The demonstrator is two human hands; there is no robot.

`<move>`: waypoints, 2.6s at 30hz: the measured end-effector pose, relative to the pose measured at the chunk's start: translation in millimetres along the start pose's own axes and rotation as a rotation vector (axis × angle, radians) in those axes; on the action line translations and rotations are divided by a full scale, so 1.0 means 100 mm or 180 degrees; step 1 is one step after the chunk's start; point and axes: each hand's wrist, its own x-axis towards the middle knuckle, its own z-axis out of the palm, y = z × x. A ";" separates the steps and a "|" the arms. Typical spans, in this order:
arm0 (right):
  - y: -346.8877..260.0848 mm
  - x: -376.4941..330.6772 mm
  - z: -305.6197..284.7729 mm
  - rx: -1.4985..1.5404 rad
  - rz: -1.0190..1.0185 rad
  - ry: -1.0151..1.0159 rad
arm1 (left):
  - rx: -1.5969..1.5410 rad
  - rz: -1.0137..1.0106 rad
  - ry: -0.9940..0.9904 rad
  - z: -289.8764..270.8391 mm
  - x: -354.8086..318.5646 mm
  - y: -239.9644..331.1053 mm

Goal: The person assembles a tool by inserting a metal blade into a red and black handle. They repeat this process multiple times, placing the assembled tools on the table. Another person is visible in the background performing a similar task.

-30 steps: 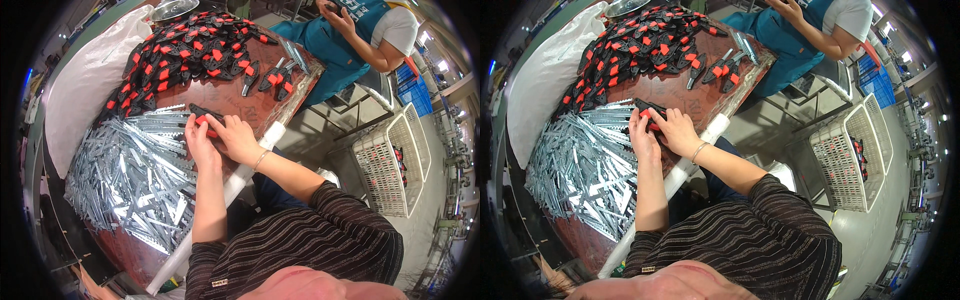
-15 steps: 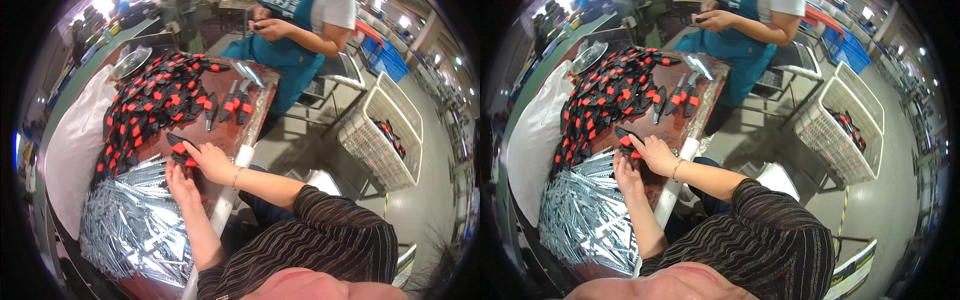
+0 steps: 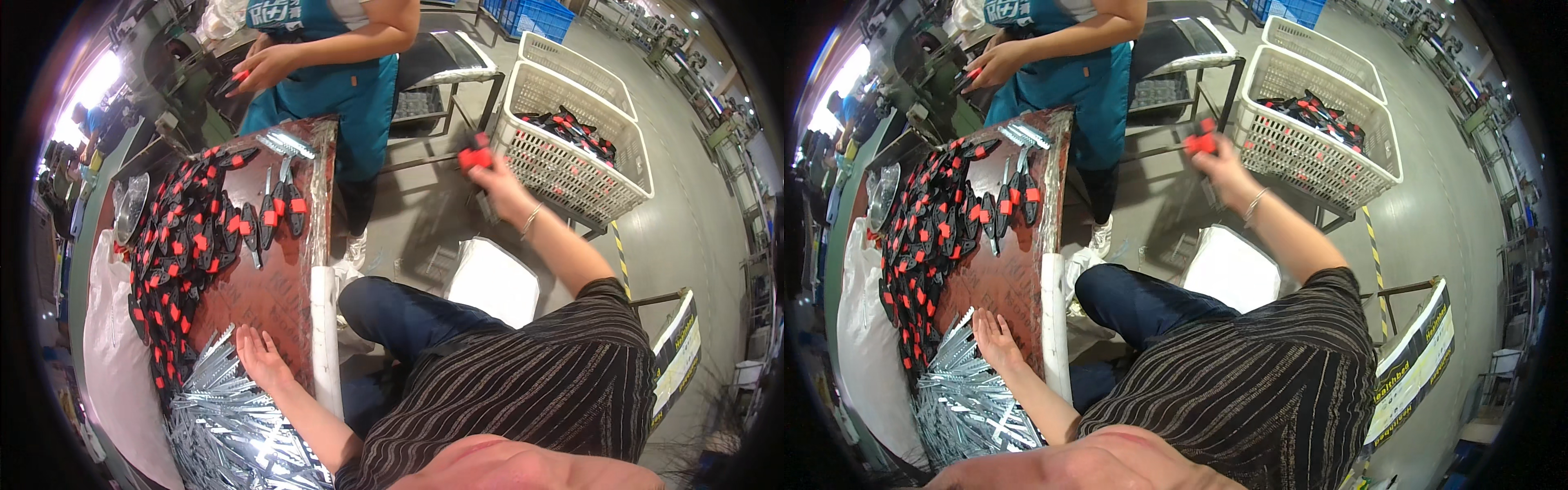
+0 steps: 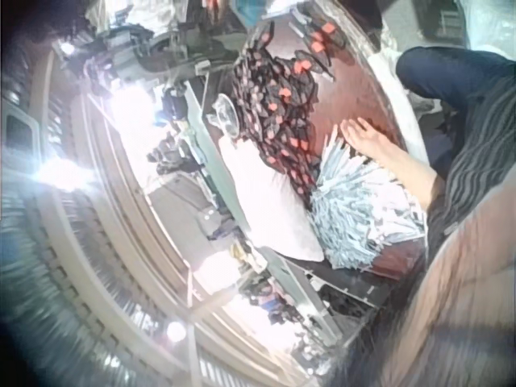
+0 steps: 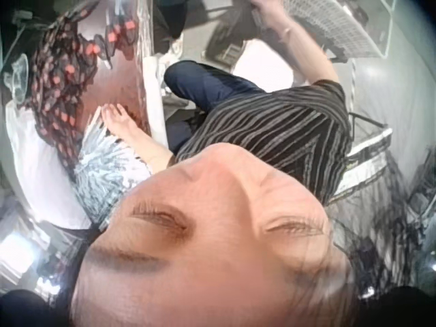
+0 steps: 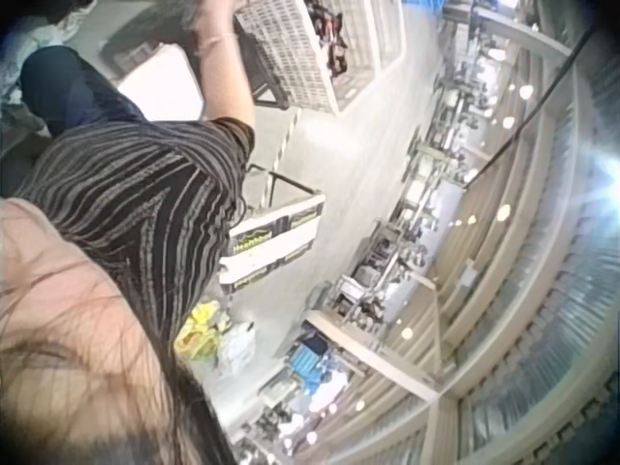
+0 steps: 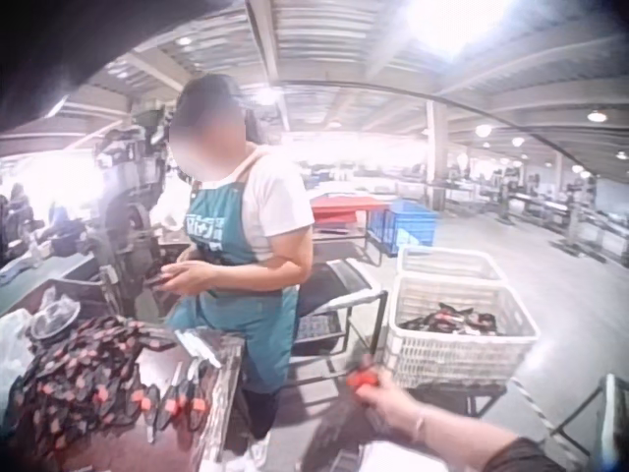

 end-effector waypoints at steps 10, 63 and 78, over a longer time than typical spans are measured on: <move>-0.21 1.03 -0.87 -0.0718 0.0048 0.0539 | -0.0033 -0.0068 -0.0097 0.05 -0.01 -0.06; 0.52 0.43 3.64 -0.3313 -0.1348 -0.1722 | 0.4764 0.0611 0.0318 1.44 1.66 -0.50; 0.45 0.42 3.69 -0.3515 -0.1113 -0.1623 | 0.3401 0.0131 0.0046 1.45 1.75 -0.66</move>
